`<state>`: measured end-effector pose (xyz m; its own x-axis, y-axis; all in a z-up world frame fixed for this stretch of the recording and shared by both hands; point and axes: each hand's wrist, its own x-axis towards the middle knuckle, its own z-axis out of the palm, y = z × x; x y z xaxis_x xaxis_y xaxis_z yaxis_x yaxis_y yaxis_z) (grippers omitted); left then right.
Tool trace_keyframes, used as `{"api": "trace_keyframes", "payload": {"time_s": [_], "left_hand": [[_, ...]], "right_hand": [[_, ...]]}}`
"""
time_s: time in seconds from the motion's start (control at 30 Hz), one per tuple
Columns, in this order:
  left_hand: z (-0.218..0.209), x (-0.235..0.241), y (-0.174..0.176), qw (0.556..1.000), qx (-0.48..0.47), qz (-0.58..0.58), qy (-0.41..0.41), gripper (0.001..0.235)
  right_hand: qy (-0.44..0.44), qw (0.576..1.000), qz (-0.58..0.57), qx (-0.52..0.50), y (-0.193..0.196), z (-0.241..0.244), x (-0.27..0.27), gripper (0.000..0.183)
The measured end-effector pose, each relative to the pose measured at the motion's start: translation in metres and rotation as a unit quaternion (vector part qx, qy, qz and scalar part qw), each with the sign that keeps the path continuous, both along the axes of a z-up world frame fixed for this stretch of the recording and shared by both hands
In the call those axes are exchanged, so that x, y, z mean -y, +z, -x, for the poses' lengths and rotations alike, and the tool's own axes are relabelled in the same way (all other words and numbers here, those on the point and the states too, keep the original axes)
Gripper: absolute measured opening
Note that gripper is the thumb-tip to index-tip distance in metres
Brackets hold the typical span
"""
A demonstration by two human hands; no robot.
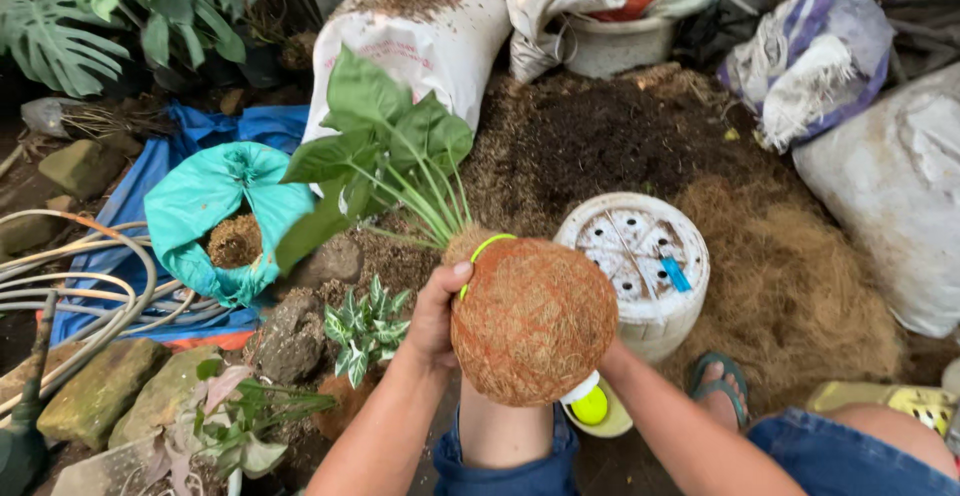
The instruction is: The person holds a plant with a coco peat root ball and wraps a neon green string around it multiple times to secure the material. The person rotates the plant and adjusts the string tension throughout the process.
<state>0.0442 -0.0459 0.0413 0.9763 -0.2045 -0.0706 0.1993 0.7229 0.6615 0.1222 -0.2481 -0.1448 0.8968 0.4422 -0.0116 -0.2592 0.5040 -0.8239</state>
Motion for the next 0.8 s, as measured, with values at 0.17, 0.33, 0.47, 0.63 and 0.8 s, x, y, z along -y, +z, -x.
{"api": "trace_keyframes", "payload": {"time_s": [0.17, 0.33, 0.47, 0.63, 0.8], "left_hand": [[0.008, -0.003, -0.002, 0.999, 0.01, 0.03, -0.028, 0.072], [0.016, 0.011, 0.002, 0.998, 0.025, 0.025, -0.059, 0.081], [0.008, -0.001, -0.003, 0.999, 0.021, 0.023, 0.007, 0.07], [-0.018, -0.033, -0.011, 0.992, -0.026, -0.066, 0.104, 0.05], [-0.031, -0.041, -0.011, 0.983, -0.082, -0.096, 0.131, 0.044]], "right_hand": [[0.025, 0.993, -0.039, -0.108, -0.026, -0.001, 0.008, 0.043], [0.089, 0.966, -0.049, -0.239, -0.025, -0.036, 0.008, 0.044], [0.079, 0.971, -0.061, -0.218, -0.014, -0.007, -0.003, 0.04], [-0.079, 0.881, 0.386, 0.26, 0.037, 0.089, 0.001, 0.028], [-0.018, 0.79, 0.461, 0.403, 0.108, 0.107, 0.007, 0.012]]}}
